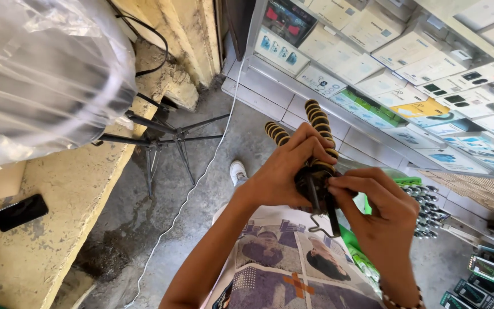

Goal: Adjusting and repairing the mounting part of a flexible tripod.

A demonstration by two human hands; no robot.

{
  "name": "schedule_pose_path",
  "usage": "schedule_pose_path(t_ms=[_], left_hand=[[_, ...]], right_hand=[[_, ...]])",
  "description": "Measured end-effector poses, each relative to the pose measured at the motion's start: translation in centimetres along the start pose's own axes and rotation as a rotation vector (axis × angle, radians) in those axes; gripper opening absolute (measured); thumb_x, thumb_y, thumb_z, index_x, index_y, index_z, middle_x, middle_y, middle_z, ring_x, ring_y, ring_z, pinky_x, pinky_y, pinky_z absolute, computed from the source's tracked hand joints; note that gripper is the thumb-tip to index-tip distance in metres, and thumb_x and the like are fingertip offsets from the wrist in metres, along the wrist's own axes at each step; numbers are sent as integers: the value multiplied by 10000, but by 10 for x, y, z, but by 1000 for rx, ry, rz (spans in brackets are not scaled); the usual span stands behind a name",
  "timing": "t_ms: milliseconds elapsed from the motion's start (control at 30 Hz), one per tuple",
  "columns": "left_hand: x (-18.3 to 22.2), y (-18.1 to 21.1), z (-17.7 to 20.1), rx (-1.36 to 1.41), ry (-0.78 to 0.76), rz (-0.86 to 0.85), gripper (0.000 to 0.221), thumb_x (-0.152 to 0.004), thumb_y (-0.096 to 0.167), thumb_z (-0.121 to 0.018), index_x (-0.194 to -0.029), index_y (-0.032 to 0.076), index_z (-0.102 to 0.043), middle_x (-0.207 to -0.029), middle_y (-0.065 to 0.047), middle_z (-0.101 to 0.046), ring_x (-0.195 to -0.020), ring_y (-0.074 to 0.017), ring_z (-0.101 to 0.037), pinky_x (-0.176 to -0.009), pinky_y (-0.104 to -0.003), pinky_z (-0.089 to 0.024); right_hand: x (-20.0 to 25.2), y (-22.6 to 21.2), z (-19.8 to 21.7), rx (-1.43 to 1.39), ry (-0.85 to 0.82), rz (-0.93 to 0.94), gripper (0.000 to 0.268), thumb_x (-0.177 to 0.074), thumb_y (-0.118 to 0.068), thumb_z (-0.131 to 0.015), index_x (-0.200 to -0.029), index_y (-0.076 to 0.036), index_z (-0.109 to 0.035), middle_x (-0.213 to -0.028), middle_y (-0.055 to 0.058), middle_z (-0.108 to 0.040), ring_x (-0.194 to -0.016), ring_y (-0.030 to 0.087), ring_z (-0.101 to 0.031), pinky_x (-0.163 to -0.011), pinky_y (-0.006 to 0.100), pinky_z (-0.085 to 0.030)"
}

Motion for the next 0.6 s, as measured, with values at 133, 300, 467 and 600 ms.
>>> schedule_pose_path(t_ms=[133, 300, 467, 600], left_hand=[[-6, 16, -9, -110, -1, -82, 632, -560, 132, -908, -1024, 70, -483, -1144, -107, -512, -1098, -317, -607, -898, -406, -517], [-14, 3, -8, -51, 35, 5, 626, -572, 146, -943, -1070, 106, -565, -1176, -57, -505, -1207, -279, -596, -1002, -403, -516], [-23, -8, -29, 35, 37, 19, 733, -594, 190, -935, -1212, 117, -549, -1187, -88, -519, -1112, -309, -632, -960, -407, -532], [-16, -22, -51, 134, 71, -5, 1190, -669, 10, -952, -1593, 104, -207, -1514, -103, -368, -1199, -234, -594, -999, -354, -588]], right_hand=[[-7, 7, 12, 137, 173, 86, 167, -856, 91, -801, -994, 12, -753, -982, 75, -700, -578, 101, -392, -528, 254, -295], [-2, 32, 20, -72, 16, -48, 220, -802, 74, -796, -993, -33, -766, -974, 46, -719, -559, 53, -418, -484, 209, -297], [-16, 57, 26, -222, 73, 1, 90, -884, 86, -754, -954, 28, -753, -909, 86, -674, -626, 80, -459, -566, 228, -381], [-13, 72, 40, -144, -49, -11, 184, -820, 72, -769, -957, -49, -757, -977, 28, -718, -510, 40, -395, -470, 202, -284]])
Point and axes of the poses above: each hand's wrist, its own x-axis away from the middle knuckle, its own z-axis out of the back of the hand, y = z × x, the point moved 9 cm from there along -x, towards the middle knuckle
